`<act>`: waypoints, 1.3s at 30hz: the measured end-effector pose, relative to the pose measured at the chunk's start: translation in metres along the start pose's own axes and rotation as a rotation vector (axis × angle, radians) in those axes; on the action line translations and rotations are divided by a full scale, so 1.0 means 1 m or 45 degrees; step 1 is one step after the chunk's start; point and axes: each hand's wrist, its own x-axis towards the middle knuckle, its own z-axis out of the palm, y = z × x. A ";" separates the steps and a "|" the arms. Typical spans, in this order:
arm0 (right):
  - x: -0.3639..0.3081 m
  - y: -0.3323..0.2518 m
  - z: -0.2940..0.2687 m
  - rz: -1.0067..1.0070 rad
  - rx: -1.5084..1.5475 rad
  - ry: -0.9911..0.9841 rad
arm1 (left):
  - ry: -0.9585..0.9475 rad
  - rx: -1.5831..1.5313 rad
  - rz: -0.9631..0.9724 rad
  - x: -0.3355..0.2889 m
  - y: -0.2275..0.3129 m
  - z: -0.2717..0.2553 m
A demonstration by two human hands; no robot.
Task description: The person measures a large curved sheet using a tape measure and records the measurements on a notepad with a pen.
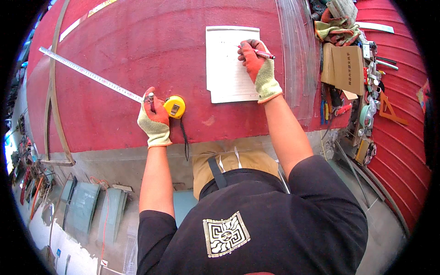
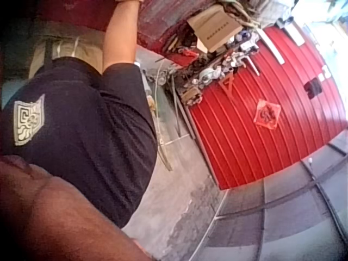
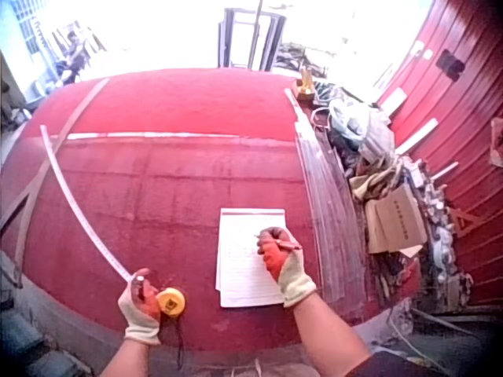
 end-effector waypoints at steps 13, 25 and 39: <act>0.006 0.005 -0.008 0.057 0.082 -0.050 | -0.015 0.068 0.006 0.001 0.005 -0.003; 0.009 0.007 -0.012 0.063 0.102 -0.065 | -0.002 0.122 0.051 0.001 -0.003 -0.003; 0.007 0.004 -0.011 0.061 0.110 -0.059 | -0.002 0.093 0.047 0.001 0.003 -0.004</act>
